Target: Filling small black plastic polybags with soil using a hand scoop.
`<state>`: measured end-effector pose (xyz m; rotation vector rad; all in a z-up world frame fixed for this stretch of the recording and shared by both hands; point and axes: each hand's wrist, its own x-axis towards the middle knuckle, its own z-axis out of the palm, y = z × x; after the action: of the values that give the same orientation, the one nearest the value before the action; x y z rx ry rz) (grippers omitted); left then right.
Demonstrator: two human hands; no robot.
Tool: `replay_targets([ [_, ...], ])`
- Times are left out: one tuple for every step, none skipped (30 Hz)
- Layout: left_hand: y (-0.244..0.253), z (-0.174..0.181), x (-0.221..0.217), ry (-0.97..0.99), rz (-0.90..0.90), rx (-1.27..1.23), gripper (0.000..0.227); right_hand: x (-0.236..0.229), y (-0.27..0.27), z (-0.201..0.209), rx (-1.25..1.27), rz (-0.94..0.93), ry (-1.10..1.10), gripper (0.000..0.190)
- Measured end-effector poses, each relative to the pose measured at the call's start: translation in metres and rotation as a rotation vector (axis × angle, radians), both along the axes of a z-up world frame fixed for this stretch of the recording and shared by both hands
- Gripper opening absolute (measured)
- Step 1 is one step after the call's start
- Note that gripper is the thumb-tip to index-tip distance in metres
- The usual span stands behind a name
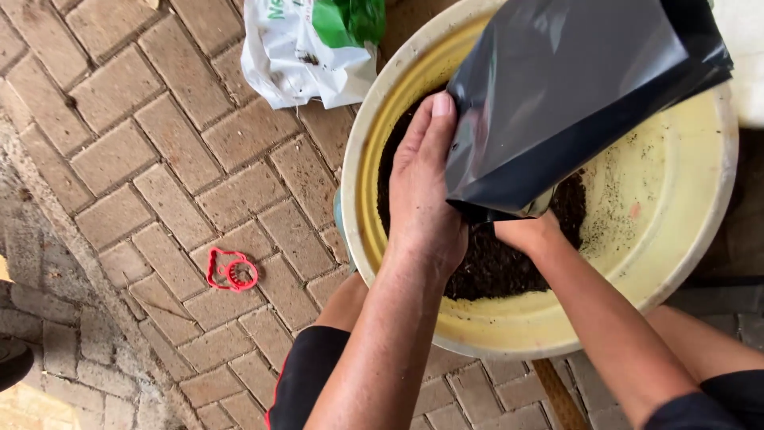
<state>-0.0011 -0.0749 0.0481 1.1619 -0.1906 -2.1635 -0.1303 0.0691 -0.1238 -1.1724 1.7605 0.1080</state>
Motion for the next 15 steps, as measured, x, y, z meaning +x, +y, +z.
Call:
replay_targets([
  [-0.002, -0.001, 0.0, 0.01, 0.007, -0.026, 0.036, -0.004, -0.031, 0.018, -0.302, -0.356, -0.179, 0.041],
  [-0.003, 0.0, 0.0, 0.007, 0.012, -0.03, 0.036, -0.003, -0.03, 0.003, -0.306, -0.352, -0.184, 0.041],
  [-0.005, 0.001, 0.0, 0.005, 0.029, -0.021, 0.037, 0.0, -0.029, -0.012, -0.381, -0.416, -0.247, 0.045],
  [-0.007, 0.002, 0.0, 0.002, 0.045, -0.012, 0.037, 0.002, -0.028, -0.027, -0.456, -0.48, -0.311, 0.049],
  [-0.007, 0.001, 0.001, 0.0, 0.041, -0.009, 0.037, 0.009, -0.019, -0.03, -0.453, -0.486, -0.312, 0.049],
  [-0.007, 0.0, 0.001, 0.006, 0.057, 0.01, 0.037, 0.018, -0.01, -0.033, -0.347, -0.339, -0.09, 0.044],
  [-0.005, -0.004, 0.001, 0.02, 0.079, 0.022, 0.037, 0.023, 0.0, -0.039, -0.244, -0.184, 0.133, 0.04],
  [-0.001, -0.005, 0.0, 0.024, 0.079, 0.019, 0.037, 0.022, 0.023, -0.051, -0.248, -0.184, 0.137, 0.04],
  [-0.004, -0.004, -0.003, 0.043, 0.071, -0.003, 0.037, 0.017, 0.036, -0.062, -0.033, -0.009, 0.157, 0.046],
  [-0.008, -0.003, -0.007, 0.063, 0.064, -0.025, 0.036, 0.013, 0.049, -0.074, 0.185, 0.162, 0.179, 0.056],
  [-0.008, 0.0, -0.007, 0.059, 0.062, -0.018, 0.036, 0.002, 0.055, -0.074, 0.192, 0.161, 0.174, 0.056],
  [-0.007, 0.003, -0.006, 0.03, 0.039, -0.014, 0.036, -0.008, 0.061, -0.074, 0.183, 0.265, 0.127, 0.033],
  [-0.004, 0.004, -0.005, 0.001, 0.015, -0.005, 0.035, -0.019, 0.07, -0.075, 0.178, 0.367, 0.079, 0.022],
  [-0.002, 0.003, -0.005, -0.002, 0.013, 0.006, 0.035, -0.021, 0.054, -0.044, 0.188, 0.365, 0.074, 0.022],
  [-0.001, 0.002, -0.004, -0.009, 0.007, -0.017, 0.034, -0.026, 0.032, -0.015, 0.289, 0.179, 0.157, 0.022],
])
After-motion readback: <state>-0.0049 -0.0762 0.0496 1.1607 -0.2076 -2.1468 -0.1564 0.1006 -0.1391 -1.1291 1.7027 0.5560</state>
